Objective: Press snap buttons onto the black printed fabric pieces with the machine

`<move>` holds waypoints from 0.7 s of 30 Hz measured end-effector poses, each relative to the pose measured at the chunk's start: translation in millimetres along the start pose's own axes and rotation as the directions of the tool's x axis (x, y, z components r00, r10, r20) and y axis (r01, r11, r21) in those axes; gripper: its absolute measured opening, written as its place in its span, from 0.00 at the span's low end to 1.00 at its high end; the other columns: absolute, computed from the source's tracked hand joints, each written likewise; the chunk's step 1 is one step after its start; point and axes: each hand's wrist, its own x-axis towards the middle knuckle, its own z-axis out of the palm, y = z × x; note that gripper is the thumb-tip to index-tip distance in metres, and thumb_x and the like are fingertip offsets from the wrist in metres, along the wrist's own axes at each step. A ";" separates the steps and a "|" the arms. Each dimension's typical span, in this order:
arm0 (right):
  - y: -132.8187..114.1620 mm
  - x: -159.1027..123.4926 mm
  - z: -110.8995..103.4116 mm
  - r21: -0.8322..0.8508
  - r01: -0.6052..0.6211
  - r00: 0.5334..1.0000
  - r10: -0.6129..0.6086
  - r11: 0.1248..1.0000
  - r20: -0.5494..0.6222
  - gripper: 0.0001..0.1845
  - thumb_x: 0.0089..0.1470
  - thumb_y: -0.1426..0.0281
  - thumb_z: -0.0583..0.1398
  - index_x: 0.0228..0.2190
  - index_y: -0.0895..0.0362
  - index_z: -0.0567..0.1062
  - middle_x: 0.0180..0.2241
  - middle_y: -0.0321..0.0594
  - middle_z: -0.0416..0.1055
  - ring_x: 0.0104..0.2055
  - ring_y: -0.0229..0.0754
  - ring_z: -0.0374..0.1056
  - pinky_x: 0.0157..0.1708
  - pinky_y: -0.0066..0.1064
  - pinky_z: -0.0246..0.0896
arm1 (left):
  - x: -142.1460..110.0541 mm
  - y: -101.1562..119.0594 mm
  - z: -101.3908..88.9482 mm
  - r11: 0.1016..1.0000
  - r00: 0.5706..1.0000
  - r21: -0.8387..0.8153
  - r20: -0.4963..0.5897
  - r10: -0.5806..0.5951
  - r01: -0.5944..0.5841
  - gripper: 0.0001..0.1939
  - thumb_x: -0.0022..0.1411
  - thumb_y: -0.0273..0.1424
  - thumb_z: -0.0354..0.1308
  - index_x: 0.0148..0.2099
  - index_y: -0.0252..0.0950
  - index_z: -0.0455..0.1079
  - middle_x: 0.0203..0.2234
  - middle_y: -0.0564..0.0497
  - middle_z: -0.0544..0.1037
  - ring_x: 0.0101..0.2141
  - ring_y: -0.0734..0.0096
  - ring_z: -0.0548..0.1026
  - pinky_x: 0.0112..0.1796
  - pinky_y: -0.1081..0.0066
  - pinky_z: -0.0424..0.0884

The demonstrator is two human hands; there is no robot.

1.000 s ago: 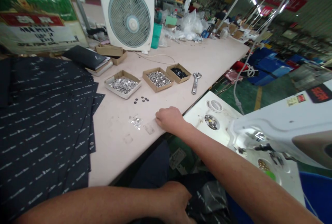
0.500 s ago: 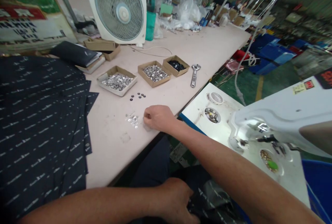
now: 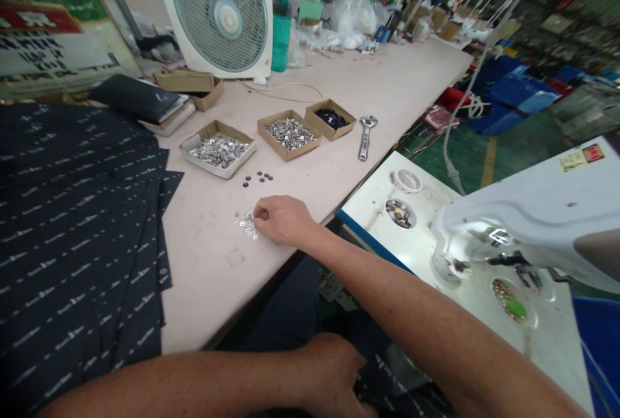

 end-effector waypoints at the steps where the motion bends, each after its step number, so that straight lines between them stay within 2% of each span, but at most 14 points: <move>1: -0.6 0.6 0.4 -0.014 0.017 1.000 -0.017 1.000 -0.001 0.08 0.52 0.68 0.60 0.31 0.52 0.80 0.33 0.33 0.79 0.32 0.37 0.68 0.29 0.28 0.51 | 0.4 -0.3 0.1 1.000 1.000 0.006 0.005 -0.001 0.001 0.25 0.51 0.46 0.57 0.48 0.40 0.75 0.38 0.47 0.82 0.38 0.55 0.79 0.34 0.67 0.72; 6: -5.9 6.0 2.7 -0.100 0.041 0.999 -0.040 0.994 0.010 0.08 0.55 0.66 0.60 0.30 0.52 0.79 0.35 0.33 0.79 0.33 0.37 0.68 0.28 0.29 0.49 | 0.2 -0.2 -0.1 1.000 1.000 0.005 0.027 -0.005 0.005 0.25 0.52 0.46 0.58 0.49 0.39 0.74 0.38 0.47 0.82 0.40 0.54 0.79 0.32 0.68 0.71; 10: -8.6 11.7 1.6 -0.198 0.113 0.994 -0.108 0.974 0.032 0.08 0.56 0.67 0.59 0.31 0.53 0.79 0.36 0.35 0.78 0.35 0.39 0.68 0.29 0.29 0.48 | -0.1 -1.7 0.6 0.999 1.000 0.029 0.008 0.021 -0.021 0.25 0.52 0.46 0.57 0.49 0.39 0.74 0.38 0.46 0.82 0.41 0.53 0.80 0.31 0.69 0.70; 14: -6.9 13.3 -3.4 -0.213 0.148 0.988 -0.133 0.966 0.082 0.08 0.58 0.66 0.59 0.32 0.54 0.78 0.35 0.36 0.78 0.35 0.39 0.68 0.30 0.29 0.49 | 0.4 -2.7 0.1 0.999 1.000 0.041 0.022 0.017 -0.017 0.29 0.52 0.48 0.57 0.53 0.38 0.73 0.41 0.44 0.82 0.42 0.50 0.80 0.33 0.66 0.72; 17: -3.6 10.6 -7.6 -0.228 0.153 0.988 -0.140 0.962 0.071 0.08 0.59 0.66 0.59 0.32 0.54 0.78 0.35 0.37 0.78 0.34 0.38 0.68 0.31 0.28 0.50 | 0.5 -1.0 -2.0 0.998 0.999 0.054 0.034 0.022 -0.024 0.29 0.53 0.48 0.56 0.52 0.37 0.74 0.41 0.43 0.82 0.42 0.48 0.80 0.33 0.65 0.73; 21: 1.1 5.3 -9.4 -0.228 0.182 0.982 -0.165 0.957 0.090 0.07 0.59 0.68 0.59 0.36 0.54 0.78 0.37 0.36 0.77 0.36 0.38 0.69 0.32 0.28 0.51 | 0.2 2.0 -3.9 0.996 0.995 0.090 0.096 -0.034 0.025 0.29 0.52 0.48 0.56 0.51 0.36 0.75 0.41 0.42 0.82 0.41 0.48 0.80 0.32 0.65 0.73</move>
